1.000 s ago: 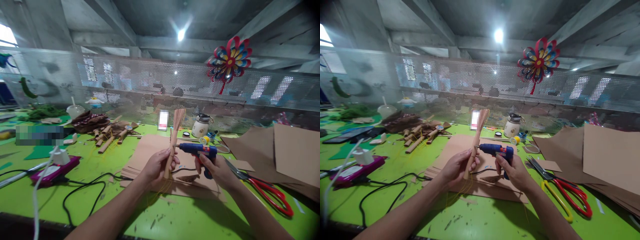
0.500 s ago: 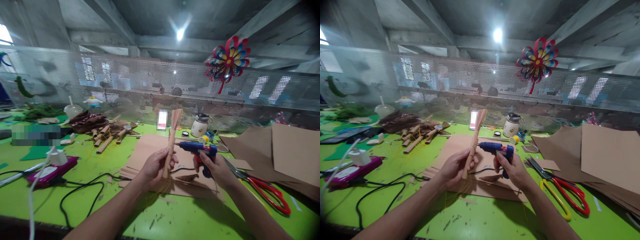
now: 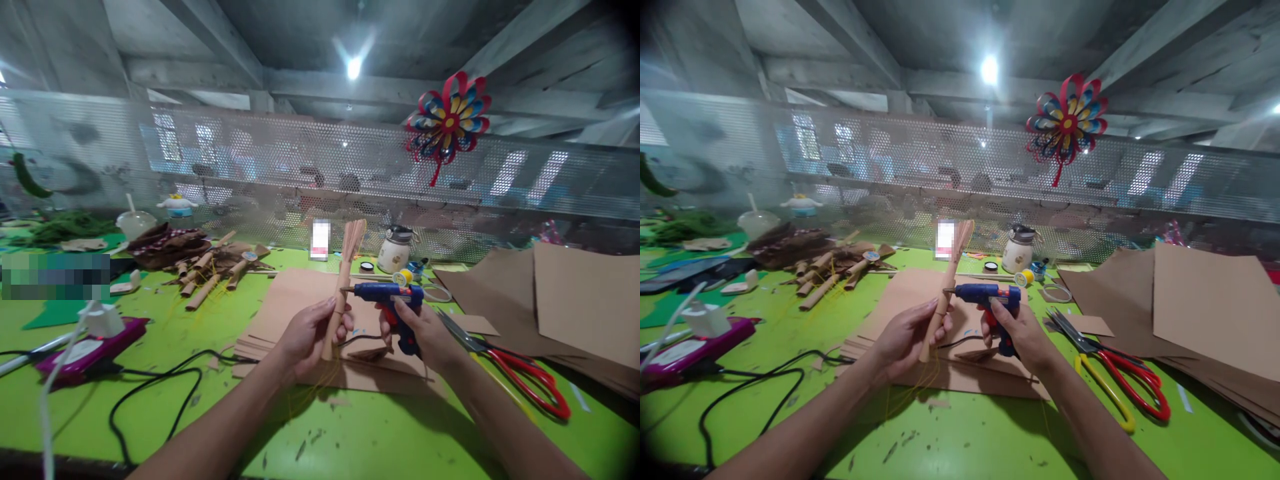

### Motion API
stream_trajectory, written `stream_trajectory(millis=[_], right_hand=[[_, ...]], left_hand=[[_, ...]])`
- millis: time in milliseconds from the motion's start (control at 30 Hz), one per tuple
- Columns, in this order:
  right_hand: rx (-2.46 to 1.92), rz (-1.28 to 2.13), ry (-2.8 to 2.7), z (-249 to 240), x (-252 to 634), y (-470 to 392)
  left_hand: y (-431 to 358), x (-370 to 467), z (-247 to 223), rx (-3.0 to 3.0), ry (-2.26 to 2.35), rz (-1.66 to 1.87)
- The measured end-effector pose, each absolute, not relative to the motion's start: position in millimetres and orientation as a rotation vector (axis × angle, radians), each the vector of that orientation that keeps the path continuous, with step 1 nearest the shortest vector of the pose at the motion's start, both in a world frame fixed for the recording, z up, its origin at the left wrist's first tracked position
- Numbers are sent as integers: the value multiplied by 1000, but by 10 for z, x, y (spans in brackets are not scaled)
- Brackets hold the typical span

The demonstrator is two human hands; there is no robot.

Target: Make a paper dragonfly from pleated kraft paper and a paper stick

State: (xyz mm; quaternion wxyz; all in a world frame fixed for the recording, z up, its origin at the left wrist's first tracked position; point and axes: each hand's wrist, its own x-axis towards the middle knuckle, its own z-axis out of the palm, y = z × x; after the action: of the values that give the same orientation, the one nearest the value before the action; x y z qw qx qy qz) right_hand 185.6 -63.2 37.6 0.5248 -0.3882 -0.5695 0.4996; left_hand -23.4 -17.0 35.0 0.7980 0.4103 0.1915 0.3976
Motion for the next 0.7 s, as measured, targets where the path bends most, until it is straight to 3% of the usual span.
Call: stream_trajectory(millis=[700], right_hand=[[-984,1130,-1407,404,1875,-647]], left_hand=[[-193,-241,372,833,403,809]])
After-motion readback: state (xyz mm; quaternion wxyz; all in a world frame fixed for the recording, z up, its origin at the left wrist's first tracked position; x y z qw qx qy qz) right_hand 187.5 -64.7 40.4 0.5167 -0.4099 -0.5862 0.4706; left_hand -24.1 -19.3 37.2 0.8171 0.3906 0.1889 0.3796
